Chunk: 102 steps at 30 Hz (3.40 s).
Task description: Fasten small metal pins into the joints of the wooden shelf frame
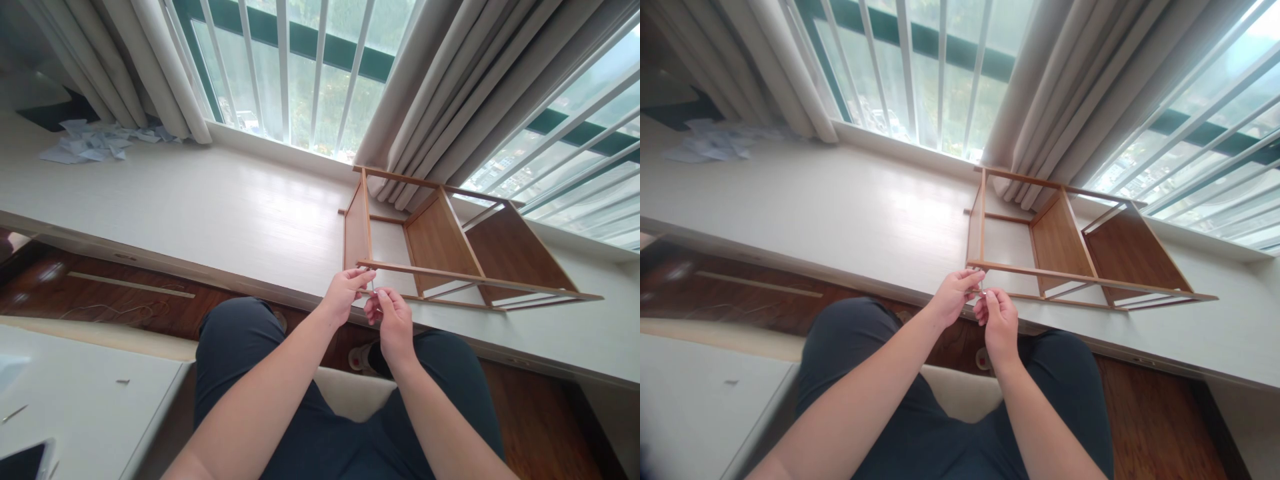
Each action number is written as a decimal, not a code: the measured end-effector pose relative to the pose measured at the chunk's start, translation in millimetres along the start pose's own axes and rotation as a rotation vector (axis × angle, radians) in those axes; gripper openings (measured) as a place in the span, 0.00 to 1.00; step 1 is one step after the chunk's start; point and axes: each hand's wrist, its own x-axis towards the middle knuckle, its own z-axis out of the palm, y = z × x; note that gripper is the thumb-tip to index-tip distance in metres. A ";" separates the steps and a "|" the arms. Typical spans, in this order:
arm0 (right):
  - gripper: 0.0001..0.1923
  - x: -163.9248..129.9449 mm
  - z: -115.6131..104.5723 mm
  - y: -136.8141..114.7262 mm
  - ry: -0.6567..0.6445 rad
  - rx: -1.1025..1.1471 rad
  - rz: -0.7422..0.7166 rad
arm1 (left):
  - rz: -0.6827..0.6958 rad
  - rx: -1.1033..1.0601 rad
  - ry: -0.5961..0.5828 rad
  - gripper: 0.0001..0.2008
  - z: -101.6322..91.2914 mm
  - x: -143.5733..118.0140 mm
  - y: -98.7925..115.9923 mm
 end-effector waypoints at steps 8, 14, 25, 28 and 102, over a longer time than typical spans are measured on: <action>0.16 1.2 5.2 -9.0 -0.099 0.249 0.199 | 0.000 -0.001 0.012 0.22 -0.6 1.0 -0.7; 0.14 4.6 2.3 -10.6 -0.208 0.384 0.356 | 0.000 0.035 -0.006 0.22 -1.9 -1.8 -0.4; 0.15 5.1 5.0 -14.2 -0.268 0.320 0.360 | -0.009 0.038 -0.057 0.21 -0.1 -8.3 4.2; 0.16 2.4 5.0 -13.9 -0.246 0.252 0.312 | 0.008 0.037 -0.045 0.20 -1.2 -7.6 2.6; 0.20 -1.8 5.5 -4.1 0.010 -0.079 -0.089 | -0.014 -0.099 -0.109 0.20 -0.1 -5.0 1.4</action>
